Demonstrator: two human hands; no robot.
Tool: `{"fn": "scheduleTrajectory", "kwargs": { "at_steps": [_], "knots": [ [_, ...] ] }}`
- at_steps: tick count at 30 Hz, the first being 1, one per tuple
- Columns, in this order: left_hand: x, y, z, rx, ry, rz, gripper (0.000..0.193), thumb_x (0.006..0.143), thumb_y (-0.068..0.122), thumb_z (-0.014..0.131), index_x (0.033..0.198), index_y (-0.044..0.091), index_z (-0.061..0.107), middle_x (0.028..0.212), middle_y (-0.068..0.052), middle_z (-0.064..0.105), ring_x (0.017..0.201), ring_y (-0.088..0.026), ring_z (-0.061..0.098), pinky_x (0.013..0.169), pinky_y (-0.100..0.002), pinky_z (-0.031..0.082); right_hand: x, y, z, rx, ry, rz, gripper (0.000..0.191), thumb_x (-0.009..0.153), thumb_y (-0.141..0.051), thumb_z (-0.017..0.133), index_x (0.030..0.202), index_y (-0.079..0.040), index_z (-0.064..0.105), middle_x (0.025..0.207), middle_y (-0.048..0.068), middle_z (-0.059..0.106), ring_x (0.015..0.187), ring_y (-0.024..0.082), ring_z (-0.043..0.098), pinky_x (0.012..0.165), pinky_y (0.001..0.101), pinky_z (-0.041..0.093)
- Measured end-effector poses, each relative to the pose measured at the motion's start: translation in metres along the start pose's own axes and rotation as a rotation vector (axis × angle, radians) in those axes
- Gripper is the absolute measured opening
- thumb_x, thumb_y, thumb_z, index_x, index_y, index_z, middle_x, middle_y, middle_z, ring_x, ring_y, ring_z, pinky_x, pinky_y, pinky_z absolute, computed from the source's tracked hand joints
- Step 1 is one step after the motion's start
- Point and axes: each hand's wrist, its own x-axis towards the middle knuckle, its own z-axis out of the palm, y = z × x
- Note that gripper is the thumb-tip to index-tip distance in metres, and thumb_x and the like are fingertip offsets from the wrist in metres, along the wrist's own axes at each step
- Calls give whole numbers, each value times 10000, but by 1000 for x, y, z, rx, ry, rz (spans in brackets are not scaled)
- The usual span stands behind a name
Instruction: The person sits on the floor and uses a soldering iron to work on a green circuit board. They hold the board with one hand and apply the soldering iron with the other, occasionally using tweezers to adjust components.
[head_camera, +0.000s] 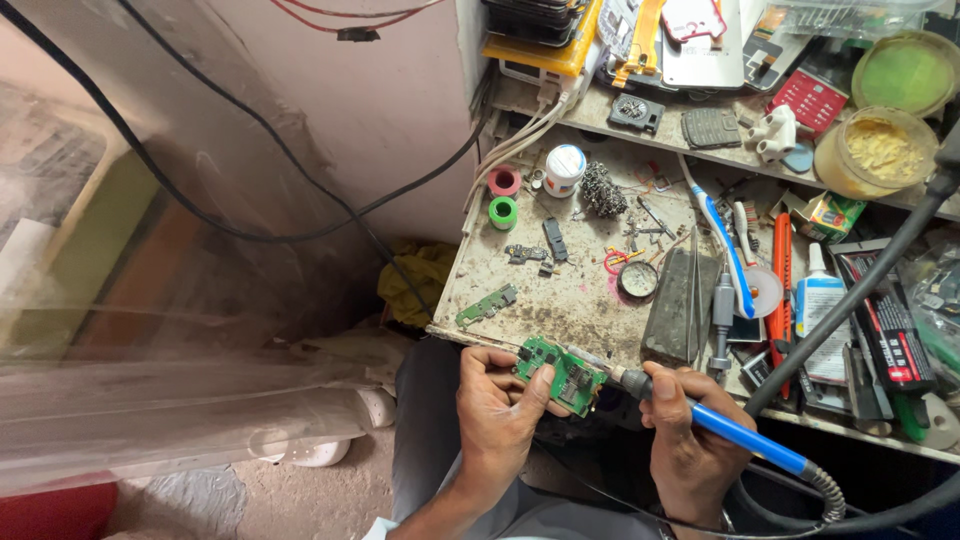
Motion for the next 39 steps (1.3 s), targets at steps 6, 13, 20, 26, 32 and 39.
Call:
{"fn": "scheduleTrajectory", "kwargs": {
  "at_steps": [6, 13, 20, 26, 32, 39],
  "knots": [
    [1, 4, 1, 10, 10, -11, 354, 933, 23, 706, 1096, 11, 393, 840, -134, 701, 627, -165, 730, 559, -225, 558, 0, 0, -1, 6, 8, 23, 296, 967, -243, 746, 1004, 51, 738, 748, 74, 649, 618, 94, 565, 575, 216, 430],
    [3, 7, 2, -18, 7, -74, 357, 928, 8, 693, 1099, 3, 379, 810, -158, 705, 620, -189, 741, 547, -231, 562, 4, -7, 0, -46, -9, 28, 290, 970, -250, 736, 990, 39, 746, 709, 62, 647, 606, 92, 566, 562, 217, 426],
    [2, 10, 4, -5, 21, -81, 357, 926, 10, 696, 1096, 2, 382, 796, -148, 702, 610, -185, 737, 537, -229, 554, 9, -23, 8, -110, -88, -97, 231, 969, -188, 714, 958, 42, 728, 689, 43, 617, 612, 79, 536, 567, 218, 397],
    [3, 8, 2, 30, 17, -39, 355, 937, 16, 710, 1101, -1, 396, 795, -135, 695, 617, -166, 726, 540, -221, 539, 15, -19, 19, -105, -67, -138, 244, 982, -190, 691, 909, 41, 718, 658, 26, 551, 609, 84, 477, 581, 245, 351],
    [4, 6, 1, 25, 20, -69, 365, 923, 27, 712, 1097, 11, 391, 795, -132, 707, 614, -160, 732, 532, -217, 539, 18, -18, 19, -128, -84, -197, 251, 998, -192, 683, 915, 42, 715, 659, 17, 581, 630, 82, 512, 623, 248, 396],
    [4, 5, 0, 4, 15, -53, 361, 928, 20, 705, 1097, 12, 386, 810, -128, 709, 622, -164, 735, 544, -221, 551, 17, -18, 21, -93, -103, -154, 246, 983, -186, 699, 907, 47, 716, 643, 24, 566, 604, 84, 496, 577, 243, 364]
  ]
}}
